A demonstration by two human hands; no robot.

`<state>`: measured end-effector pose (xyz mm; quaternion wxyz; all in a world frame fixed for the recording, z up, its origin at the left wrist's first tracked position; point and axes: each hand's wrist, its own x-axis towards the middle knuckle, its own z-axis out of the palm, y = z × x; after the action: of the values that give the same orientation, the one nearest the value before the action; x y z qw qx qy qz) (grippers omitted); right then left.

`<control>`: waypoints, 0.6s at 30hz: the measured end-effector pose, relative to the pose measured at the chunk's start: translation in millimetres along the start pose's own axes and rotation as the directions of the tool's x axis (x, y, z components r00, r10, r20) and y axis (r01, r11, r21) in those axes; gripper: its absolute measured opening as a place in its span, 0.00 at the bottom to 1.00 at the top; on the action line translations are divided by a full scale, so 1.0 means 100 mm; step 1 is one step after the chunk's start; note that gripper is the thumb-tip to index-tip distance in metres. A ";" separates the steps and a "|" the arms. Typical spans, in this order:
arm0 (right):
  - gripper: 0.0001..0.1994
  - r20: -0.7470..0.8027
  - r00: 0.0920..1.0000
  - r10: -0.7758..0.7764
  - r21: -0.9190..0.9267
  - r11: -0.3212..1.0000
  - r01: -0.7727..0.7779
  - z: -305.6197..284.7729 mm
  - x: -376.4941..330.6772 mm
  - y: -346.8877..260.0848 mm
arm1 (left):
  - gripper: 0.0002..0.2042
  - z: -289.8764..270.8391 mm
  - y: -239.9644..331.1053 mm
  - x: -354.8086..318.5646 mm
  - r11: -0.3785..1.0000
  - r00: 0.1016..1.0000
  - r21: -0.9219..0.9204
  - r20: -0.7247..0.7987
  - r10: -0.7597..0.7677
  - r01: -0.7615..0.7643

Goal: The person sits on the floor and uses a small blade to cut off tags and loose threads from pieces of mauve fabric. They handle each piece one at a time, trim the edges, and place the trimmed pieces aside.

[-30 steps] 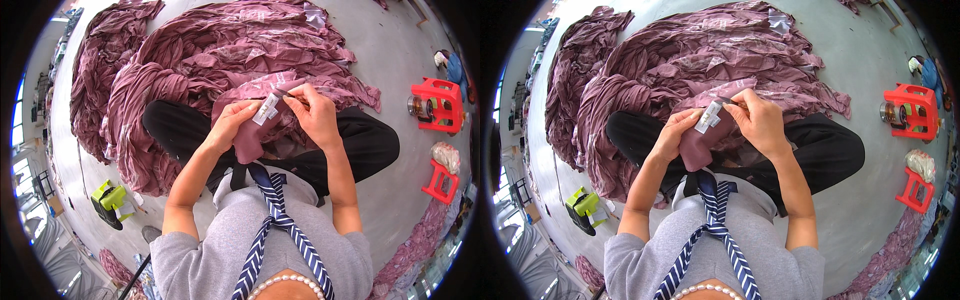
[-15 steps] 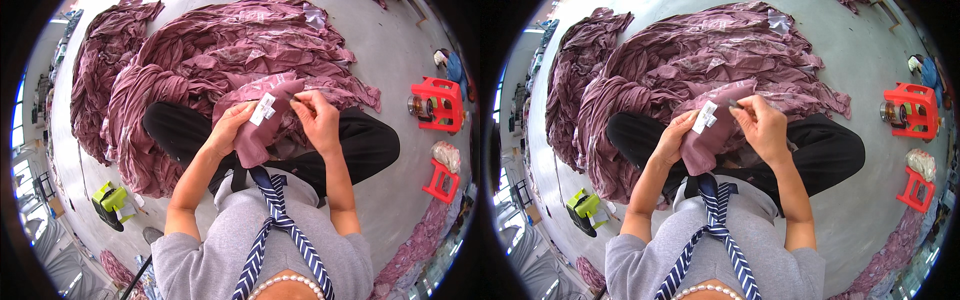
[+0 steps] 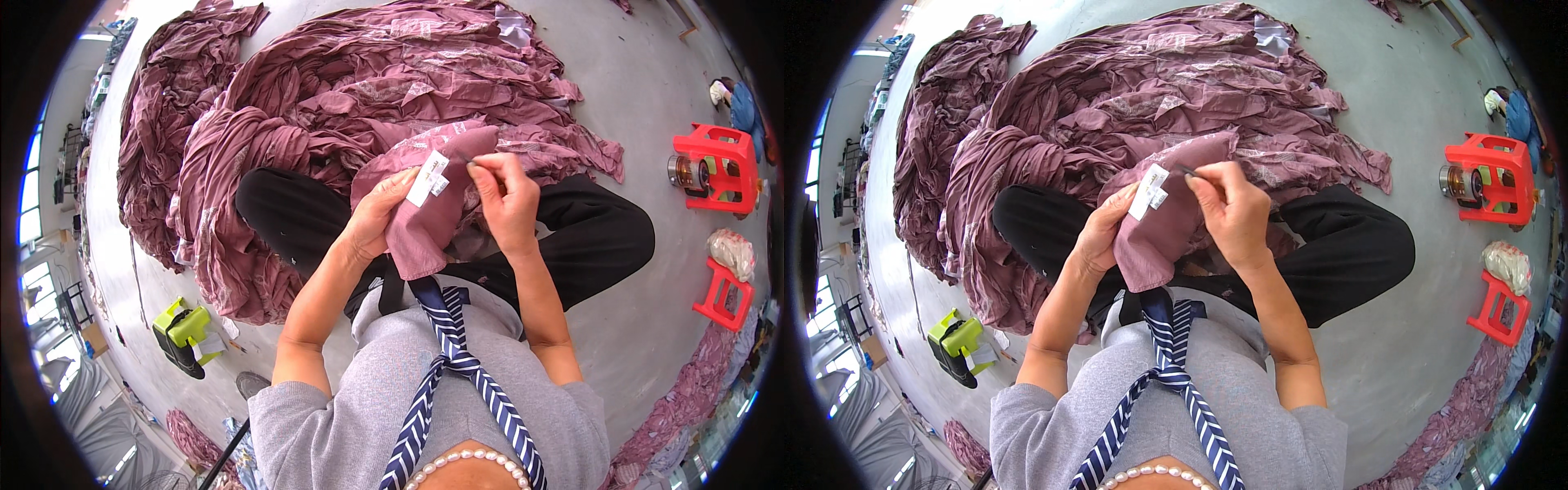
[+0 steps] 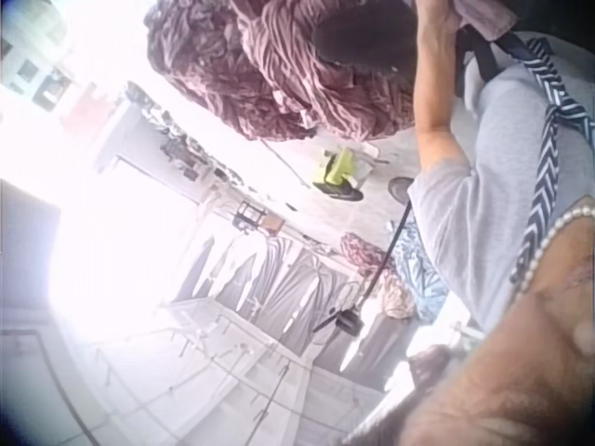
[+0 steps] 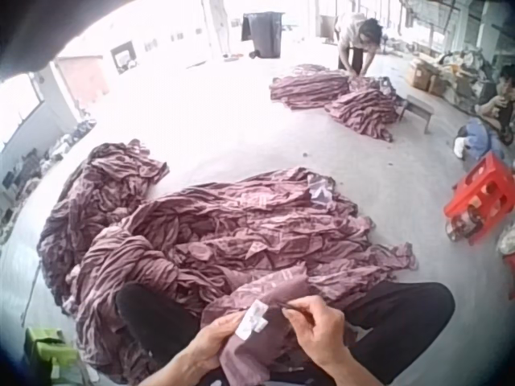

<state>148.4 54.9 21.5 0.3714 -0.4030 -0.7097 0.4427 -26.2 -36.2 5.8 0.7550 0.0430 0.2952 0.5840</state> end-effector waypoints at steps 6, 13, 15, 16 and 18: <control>0.11 -0.067 0.997 0.026 0.141 0.990 -0.017 -0.09 0.04 0.01 | 0.17 0.01 0.06 0.02 1.000 0.991 0.025 -0.131 0.002 0.001; 0.11 0.172 0.980 -0.106 -0.108 0.986 0.125 -0.10 -0.07 -0.21 | 0.17 0.06 0.09 0.03 0.994 0.974 0.082 -0.210 0.088 -0.072; 0.12 0.210 0.955 -0.210 -0.157 0.957 0.245 -0.05 -0.10 -0.20 | 0.18 0.07 0.10 0.03 0.995 0.975 0.071 -0.203 0.086 -0.073; 0.12 0.224 0.950 -0.219 -0.180 0.949 0.261 -0.04 -0.09 -0.23 | 0.18 0.08 0.10 0.05 0.997 0.984 0.038 -0.163 0.072 -0.067; 0.12 0.239 0.938 -0.250 -0.159 0.943 0.292 0.00 -0.11 -0.25 | 0.19 0.08 0.12 0.04 0.999 0.996 -0.028 -0.079 0.044 -0.046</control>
<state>146.4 38.2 42.5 0.3095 -0.2846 -0.8339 0.3576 -31.9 -26.4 15.8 0.7300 0.0156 0.3150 0.6064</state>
